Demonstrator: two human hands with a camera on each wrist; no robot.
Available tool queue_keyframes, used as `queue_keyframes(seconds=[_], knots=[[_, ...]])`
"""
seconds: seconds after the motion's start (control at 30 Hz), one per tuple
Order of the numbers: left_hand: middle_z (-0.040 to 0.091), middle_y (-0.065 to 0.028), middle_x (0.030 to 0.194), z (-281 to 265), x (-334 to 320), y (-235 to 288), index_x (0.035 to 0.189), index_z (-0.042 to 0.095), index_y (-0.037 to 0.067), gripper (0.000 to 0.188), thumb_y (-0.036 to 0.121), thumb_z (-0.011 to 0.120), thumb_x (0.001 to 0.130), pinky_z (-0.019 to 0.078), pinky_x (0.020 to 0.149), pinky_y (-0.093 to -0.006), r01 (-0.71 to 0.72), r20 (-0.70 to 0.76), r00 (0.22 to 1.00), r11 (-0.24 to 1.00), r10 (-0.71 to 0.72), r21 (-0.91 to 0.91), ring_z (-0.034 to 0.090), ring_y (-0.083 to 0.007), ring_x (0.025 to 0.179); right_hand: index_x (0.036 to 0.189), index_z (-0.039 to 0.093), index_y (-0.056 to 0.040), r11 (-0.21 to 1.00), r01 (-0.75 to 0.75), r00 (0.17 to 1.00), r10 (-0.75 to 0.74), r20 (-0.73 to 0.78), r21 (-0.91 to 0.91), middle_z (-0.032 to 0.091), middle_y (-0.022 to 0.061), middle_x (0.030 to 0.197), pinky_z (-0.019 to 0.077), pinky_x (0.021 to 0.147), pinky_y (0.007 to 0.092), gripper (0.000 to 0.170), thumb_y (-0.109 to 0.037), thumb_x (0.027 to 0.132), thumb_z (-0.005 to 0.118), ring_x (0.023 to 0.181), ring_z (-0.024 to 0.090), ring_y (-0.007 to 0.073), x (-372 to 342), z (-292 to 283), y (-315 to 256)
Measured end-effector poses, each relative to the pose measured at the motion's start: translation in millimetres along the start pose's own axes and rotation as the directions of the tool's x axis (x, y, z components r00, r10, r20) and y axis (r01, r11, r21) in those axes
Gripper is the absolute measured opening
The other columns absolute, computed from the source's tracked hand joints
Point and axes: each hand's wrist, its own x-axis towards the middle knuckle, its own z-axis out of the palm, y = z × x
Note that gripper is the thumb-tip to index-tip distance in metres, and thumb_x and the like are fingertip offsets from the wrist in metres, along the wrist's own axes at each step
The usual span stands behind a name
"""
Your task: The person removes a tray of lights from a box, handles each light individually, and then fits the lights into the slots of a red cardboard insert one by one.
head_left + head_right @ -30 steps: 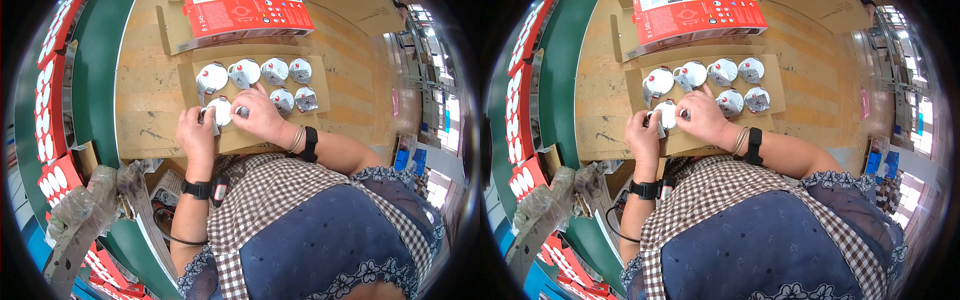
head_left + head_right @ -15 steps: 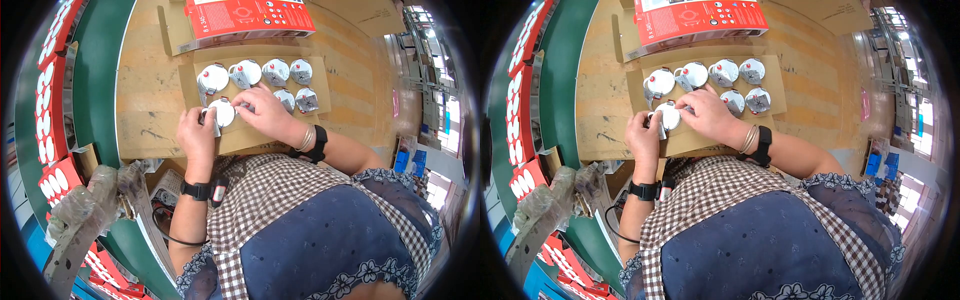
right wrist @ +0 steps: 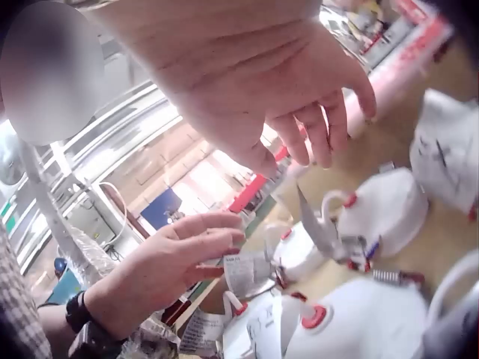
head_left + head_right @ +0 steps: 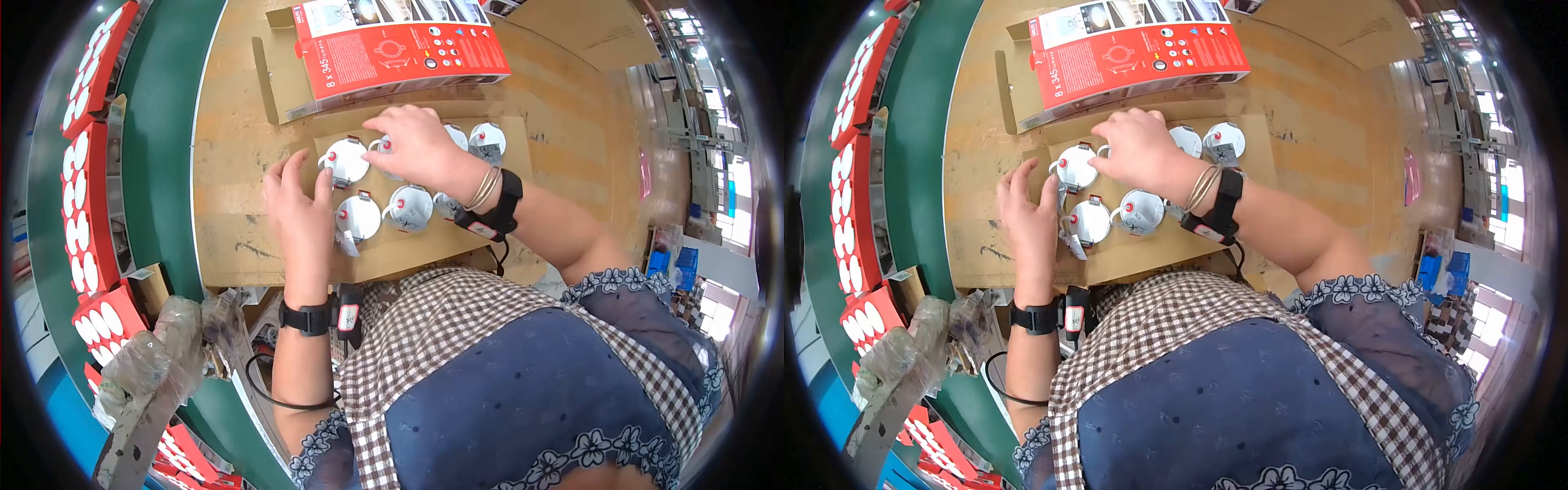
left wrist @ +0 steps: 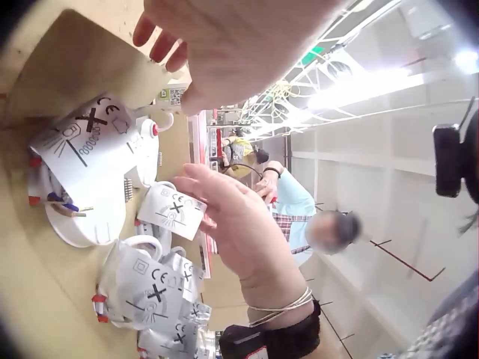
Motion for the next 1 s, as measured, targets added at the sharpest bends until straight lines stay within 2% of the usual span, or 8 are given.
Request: queue_keyframes(seconds=[0.07,0.2,0.27,0.33,0.5,0.67,1.0], knots=[[0.059,-0.0210,0.123,7,-1,1,0.121,0.065,0.007,0.038,0.015,0.076,0.085,0.0454,0.101,-0.0429,-0.035,-0.073,0.997,0.999,0.034,-0.006,0.055,-0.0360,0.121,0.115,0.071,-0.0096,1.000,-0.012,1.000,0.013,0.019,-0.011,0.068,0.0098,0.110,0.0424,0.097,0.0444,0.043,-0.037,0.082,0.072,0.107,0.060,0.0294,-5,0,1],[0.059,-0.0231,0.123,18,-4,-11,0.120,0.067,0.007,0.038,0.015,0.077,0.084,0.0464,0.101,-0.0423,-0.010,-0.022,1.000,0.999,0.009,-0.033,0.055,-0.0370,0.120,0.112,0.073,-0.0125,0.998,-0.033,0.995,0.028,0.093,0.046,0.067,0.0076,0.107,0.0406,0.098,0.0433,0.037,-0.033,0.081,0.072,0.107,0.059,0.0277,-10,9,2],[0.060,-0.0233,0.120,20,-5,-15,0.115,0.070,0.005,0.038,0.017,0.079,0.080,0.0493,0.094,-0.0451,0.025,0.033,0.999,1.000,-0.025,-0.009,0.058,-0.0404,0.114,0.112,0.074,-0.0132,0.996,-0.050,0.995,0.043,0.094,0.068,0.067,0.0069,0.106,0.0404,0.098,0.0431,0.037,-0.032,0.080,0.073,0.108,0.058,0.0274,-13,9,-2],[0.061,-0.0232,0.118,19,-3,-7,0.113,0.071,0.005,0.037,0.017,0.079,0.080,0.0495,0.093,-0.0449,0.038,0.054,0.998,0.999,-0.037,-0.013,0.058,-0.0401,0.112,0.112,0.074,-0.0139,0.994,-0.070,0.994,0.062,0.086,0.087,0.067,0.0063,0.106,0.0403,0.098,0.0429,0.037,-0.030,0.080,0.073,0.108,0.058,0.0271,-17,6,-1],[0.061,-0.0218,0.112,20,-4,-5,0.111,0.072,0.005,0.034,0.016,0.079,0.079,0.0497,0.090,-0.0449,0.020,0.050,0.999,1.000,-0.021,0.019,0.060,-0.0385,0.106,0.108,0.075,-0.0146,0.990,-0.037,0.999,0.036,0.011,0.133,0.067,0.0048,0.105,0.0383,0.099,0.0422,0.034,-0.031,0.078,0.077,0.108,0.057,0.0260,-22,7,-2],[0.060,-0.0165,0.100,19,0,4,0.109,0.072,0.005,0.032,0.017,0.078,0.080,0.0488,0.084,-0.0443,0.033,0.068,0.997,0.999,-0.035,0.027,0.060,-0.0354,0.096,0.102,0.076,-0.0151,0.989,-0.021,0.996,0.034,-0.080,0.149,0.069,0.0031,0.099,0.0384,0.097,0.0416,0.030,-0.031,0.076,0.079,0.105,0.059,0.0249,-23,13,4],[0.062,-0.0148,0.098,21,2,9,0.106,0.073,0.007,0.028,0.020,0.077,0.082,0.0474,0.081,-0.0444,0.086,0.104,0.990,0.993,-0.094,0.079,0.060,-0.0353,0.093,0.093,0.076,-0.0137,0.987,-0.010,0.989,0.033,-0.144,0.159,0.070,0.0018,0.091,0.0397,0.093,0.0406,0.024,-0.029,0.074,0.079,0.098,0.061,0.0234,-22,19,5]])
